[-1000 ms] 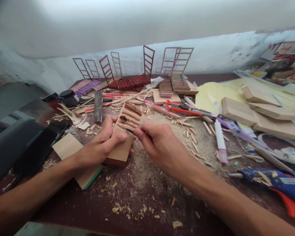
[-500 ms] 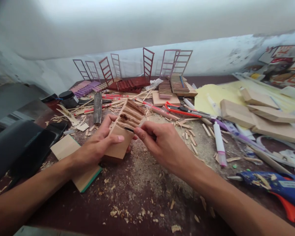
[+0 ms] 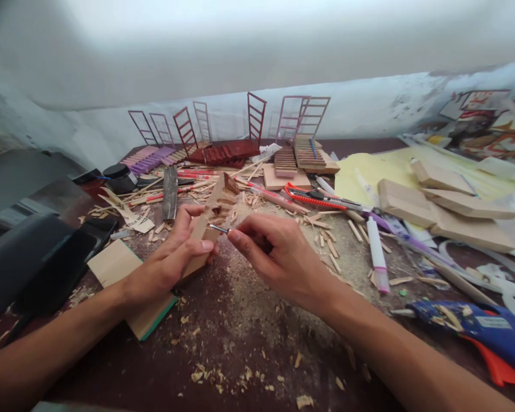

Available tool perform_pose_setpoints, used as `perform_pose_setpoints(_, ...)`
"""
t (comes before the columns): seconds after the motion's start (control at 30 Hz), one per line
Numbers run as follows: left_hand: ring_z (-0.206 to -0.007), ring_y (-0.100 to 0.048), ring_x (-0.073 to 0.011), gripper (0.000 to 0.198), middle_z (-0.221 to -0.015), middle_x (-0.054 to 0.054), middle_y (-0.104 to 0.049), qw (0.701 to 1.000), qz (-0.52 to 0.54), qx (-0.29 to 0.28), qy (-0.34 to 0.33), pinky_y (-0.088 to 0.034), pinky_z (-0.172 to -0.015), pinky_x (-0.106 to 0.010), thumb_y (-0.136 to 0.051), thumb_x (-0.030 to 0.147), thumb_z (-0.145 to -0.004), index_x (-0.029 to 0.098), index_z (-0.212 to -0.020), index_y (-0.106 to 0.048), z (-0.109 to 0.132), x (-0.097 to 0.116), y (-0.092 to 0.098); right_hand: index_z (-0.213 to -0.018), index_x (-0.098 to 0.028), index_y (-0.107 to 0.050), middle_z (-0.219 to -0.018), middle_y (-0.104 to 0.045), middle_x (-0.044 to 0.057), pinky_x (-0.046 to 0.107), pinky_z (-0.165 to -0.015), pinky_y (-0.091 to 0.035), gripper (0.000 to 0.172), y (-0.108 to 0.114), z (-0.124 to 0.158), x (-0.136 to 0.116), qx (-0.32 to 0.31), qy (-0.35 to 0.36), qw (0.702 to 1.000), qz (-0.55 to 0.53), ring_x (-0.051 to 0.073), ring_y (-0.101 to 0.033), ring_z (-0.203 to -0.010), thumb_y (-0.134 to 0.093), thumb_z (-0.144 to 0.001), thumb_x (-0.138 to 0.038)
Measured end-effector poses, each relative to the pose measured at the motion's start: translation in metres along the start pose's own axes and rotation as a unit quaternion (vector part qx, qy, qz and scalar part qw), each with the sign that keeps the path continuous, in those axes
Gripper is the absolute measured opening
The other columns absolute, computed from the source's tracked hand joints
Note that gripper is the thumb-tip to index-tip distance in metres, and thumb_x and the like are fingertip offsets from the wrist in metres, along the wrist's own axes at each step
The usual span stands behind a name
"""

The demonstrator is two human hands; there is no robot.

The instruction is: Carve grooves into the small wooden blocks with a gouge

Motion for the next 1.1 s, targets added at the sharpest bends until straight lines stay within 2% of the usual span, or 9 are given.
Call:
perform_pose_setpoints(0.1,-0.116,-0.052,-0.0214,0.040,-0.126,-0.008,-0.053,1.000,-0.016,-0.004,-0.020,-0.043,-0.097,-0.039,-0.058,0.034,-0.095,0.025,-0.125,-0.033,0.001,0.003,-0.001,-0.078,-0.017,-0.064,-0.065,-0.057,-0.003,0.024,-0.056,-0.035,0.025,0.001,0.000,-0.001,0.002,0.005,1.000,-0.002,0.009,-0.047,-0.059,-0.060,-0.100,-0.027)
perform_pose_setpoints(0.2,-0.120,-0.052,-0.0213,0.037,-0.132,-0.009,-0.052,0.999,-0.029,-0.004,-0.033,-0.042,-0.100,-0.040,-0.057,0.034,-0.098,0.026,-0.124,-0.032,0.002,0.003,-0.001,-0.079,-0.017,-0.064,-0.066,-0.058,-0.003,0.025,-0.059,-0.035,0.025,0.000,0.001,0.000,0.000,0.005,1.000,0.004,0.009,-0.048,-0.060,-0.059,-0.101,-0.027)
perform_pose_setpoints(0.3,-0.124,-0.051,-0.0208,0.031,-0.138,-0.008,-0.052,0.997,-0.058,-0.004,-0.046,-0.041,-0.104,-0.041,-0.054,0.036,-0.101,0.027,-0.122,-0.033,0.003,0.005,-0.001,-0.075,-0.018,-0.061,-0.062,-0.052,-0.004,0.026,-0.059,-0.035,0.030,0.000,0.001,-0.001,-0.008,0.013,1.000,0.012,0.009,-0.045,-0.058,-0.056,-0.103,-0.028)
perform_pose_setpoints(0.43,-0.128,-0.049,-0.0211,0.030,-0.140,-0.008,-0.051,0.993,-0.105,0.010,-0.056,-0.038,-0.109,-0.044,-0.052,0.038,-0.102,0.027,-0.123,-0.034,0.004,0.006,0.002,-0.075,-0.018,-0.062,-0.060,-0.049,-0.004,0.026,-0.058,-0.033,0.032,0.001,0.002,-0.002,-0.011,0.014,1.000,0.026,0.009,-0.043,-0.056,-0.055,-0.104,-0.030)
perform_pose_setpoints(0.6,-0.129,-0.049,-0.0223,0.033,-0.136,-0.008,-0.052,0.991,-0.113,0.034,-0.054,-0.038,-0.109,-0.045,-0.055,0.039,-0.101,0.026,-0.123,-0.034,0.004,0.005,0.006,-0.074,-0.018,-0.062,-0.060,-0.050,-0.004,0.026,-0.059,-0.034,0.032,0.001,0.002,-0.002,-0.006,0.016,1.000,0.026,0.009,-0.044,-0.056,-0.056,-0.103,-0.030)
perform_pose_setpoints(0.73,-0.122,-0.057,-0.0213,0.039,-0.130,-0.007,-0.058,0.995,-0.053,0.049,-0.064,-0.045,-0.105,-0.041,-0.061,0.037,-0.097,0.026,-0.125,-0.036,0.004,0.007,0.008,-0.073,-0.018,-0.061,-0.060,-0.050,-0.004,0.026,-0.059,-0.033,0.032,-0.003,0.002,0.003,-0.010,0.011,1.000,0.024,0.009,-0.044,-0.057,-0.057,-0.103,-0.030)
perform_pose_setpoints(0.87,-0.105,-0.069,-0.0197,0.039,-0.119,-0.004,-0.066,0.995,0.085,0.048,-0.036,-0.054,-0.098,-0.042,-0.059,0.035,-0.096,0.027,-0.126,-0.035,0.002,0.003,0.007,-0.065,-0.019,-0.051,-0.056,-0.041,-0.005,0.028,-0.056,-0.030,0.041,-0.002,-0.001,0.013,-0.007,-0.013,1.000,0.014,0.010,-0.037,-0.054,-0.054,-0.104,-0.033)
perform_pose_setpoints(0.97,-0.095,-0.074,-0.0202,0.036,-0.117,-0.004,-0.070,0.986,0.163,0.039,-0.003,-0.060,-0.089,-0.042,-0.059,0.032,-0.095,0.028,-0.123,-0.037,0.001,0.001,0.003,-0.062,-0.021,-0.044,-0.055,-0.037,-0.006,0.031,-0.065,-0.038,0.046,0.002,-0.003,0.015,-0.012,-0.008,1.000,0.021,0.011,-0.037,-0.055,-0.049,-0.105,-0.037)
perform_pose_setpoints(1.1,-0.095,-0.077,-0.0234,0.037,-0.118,-0.007,-0.072,0.978,0.202,0.049,0.019,-0.062,-0.085,-0.041,-0.060,0.029,-0.093,0.026,-0.125,-0.042,-0.001,0.000,0.005,-0.061,-0.022,-0.047,-0.055,-0.041,-0.005,0.037,-0.079,-0.046,0.047,0.002,-0.005,0.015,-0.041,-0.003,0.999,0.032,0.013,-0.041,-0.055,-0.046,-0.105,-0.039)
Point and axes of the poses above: each hand's wrist, its own z-axis away from the middle knuckle, its own y-axis out of the back of the hand, x = y × z, the point moved 9 cm from there along -z, towards the middle knuckle
